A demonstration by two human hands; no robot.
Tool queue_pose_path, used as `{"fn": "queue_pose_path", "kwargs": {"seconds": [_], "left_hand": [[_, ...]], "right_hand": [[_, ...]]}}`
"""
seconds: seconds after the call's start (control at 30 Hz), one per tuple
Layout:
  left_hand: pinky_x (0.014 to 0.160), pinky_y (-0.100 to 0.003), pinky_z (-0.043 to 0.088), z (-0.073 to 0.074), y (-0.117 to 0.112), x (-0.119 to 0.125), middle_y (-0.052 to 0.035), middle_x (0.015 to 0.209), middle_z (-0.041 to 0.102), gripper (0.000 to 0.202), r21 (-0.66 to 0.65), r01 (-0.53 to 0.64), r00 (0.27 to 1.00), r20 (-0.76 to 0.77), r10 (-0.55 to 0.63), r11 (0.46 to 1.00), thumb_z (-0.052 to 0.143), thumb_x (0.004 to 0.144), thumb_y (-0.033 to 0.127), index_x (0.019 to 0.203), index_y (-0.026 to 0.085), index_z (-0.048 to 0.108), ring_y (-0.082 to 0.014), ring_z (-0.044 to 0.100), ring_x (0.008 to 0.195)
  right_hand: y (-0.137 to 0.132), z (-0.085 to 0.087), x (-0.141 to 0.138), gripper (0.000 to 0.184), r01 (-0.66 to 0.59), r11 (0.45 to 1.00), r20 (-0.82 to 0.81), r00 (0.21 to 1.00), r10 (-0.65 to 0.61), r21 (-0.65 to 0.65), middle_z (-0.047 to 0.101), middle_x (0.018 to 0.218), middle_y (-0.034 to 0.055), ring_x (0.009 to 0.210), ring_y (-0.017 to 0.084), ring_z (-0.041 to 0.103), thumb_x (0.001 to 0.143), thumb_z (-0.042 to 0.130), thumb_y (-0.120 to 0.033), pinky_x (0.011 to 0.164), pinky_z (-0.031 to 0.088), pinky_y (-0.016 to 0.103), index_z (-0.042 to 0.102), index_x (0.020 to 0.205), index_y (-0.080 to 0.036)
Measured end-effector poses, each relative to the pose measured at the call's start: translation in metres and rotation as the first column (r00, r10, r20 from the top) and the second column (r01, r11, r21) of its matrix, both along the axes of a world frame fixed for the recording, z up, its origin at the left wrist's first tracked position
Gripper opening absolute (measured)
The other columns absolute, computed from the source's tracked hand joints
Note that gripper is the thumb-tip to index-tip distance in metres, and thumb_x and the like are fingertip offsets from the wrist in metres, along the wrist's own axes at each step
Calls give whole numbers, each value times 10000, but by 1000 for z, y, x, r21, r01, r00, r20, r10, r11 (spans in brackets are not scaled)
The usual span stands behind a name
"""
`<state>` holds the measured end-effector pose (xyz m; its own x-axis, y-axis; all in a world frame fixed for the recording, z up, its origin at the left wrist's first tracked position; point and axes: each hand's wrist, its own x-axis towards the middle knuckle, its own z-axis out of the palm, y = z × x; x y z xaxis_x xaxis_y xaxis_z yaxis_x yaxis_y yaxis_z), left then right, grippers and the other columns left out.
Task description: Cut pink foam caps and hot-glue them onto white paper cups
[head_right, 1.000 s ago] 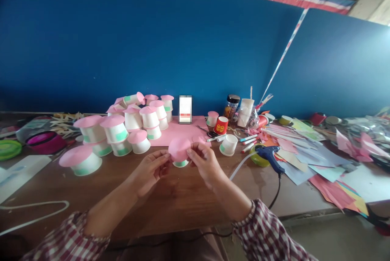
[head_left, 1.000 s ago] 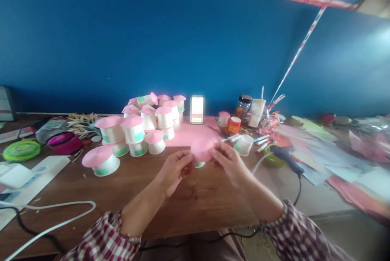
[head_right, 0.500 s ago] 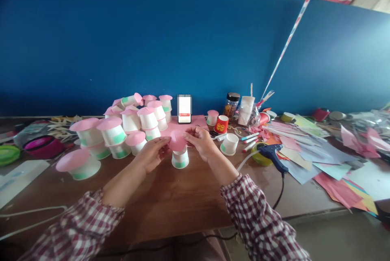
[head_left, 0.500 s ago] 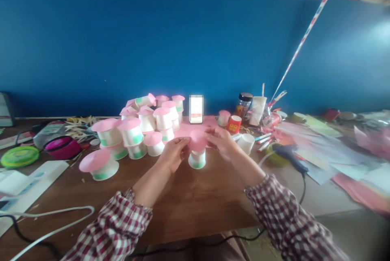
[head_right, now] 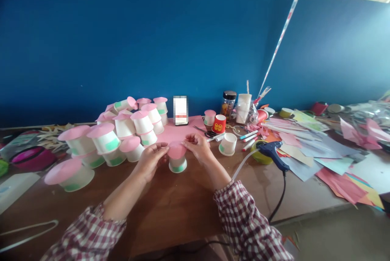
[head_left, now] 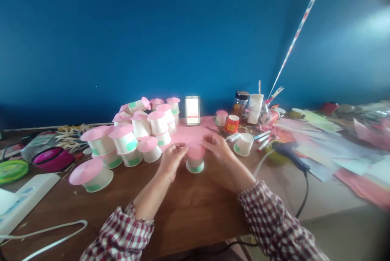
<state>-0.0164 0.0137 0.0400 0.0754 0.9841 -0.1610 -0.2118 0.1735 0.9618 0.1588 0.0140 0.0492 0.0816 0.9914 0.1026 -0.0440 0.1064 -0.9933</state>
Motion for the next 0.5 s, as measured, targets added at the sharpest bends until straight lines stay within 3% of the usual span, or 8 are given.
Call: {"fn": "queue_pose_path", "kwargs": {"seconds": [0.23,0.5], "left_hand": [[507,-193,423,-3,-5,-2,13,639,586,439,-28,7,1000,-4,-7,1000,777,601,339,927,112,589,-77,527,561],[517,-181,423,3,-14,-3,28,674,571,442,-76,36,998,46,-32,996,775,614,344,963,144,594,-61,511,571]], "right_hand": [[-1,-4,-1,314,12,998,128,992,-19,56,606,767,21,710,137,555,618,745,-343,694,465,293,610,824,-147],[-12,4,-1,307,-8,998,135,991,0,60,609,778,25,702,135,553,646,732,-364,664,462,286,603,829,-153]]}}
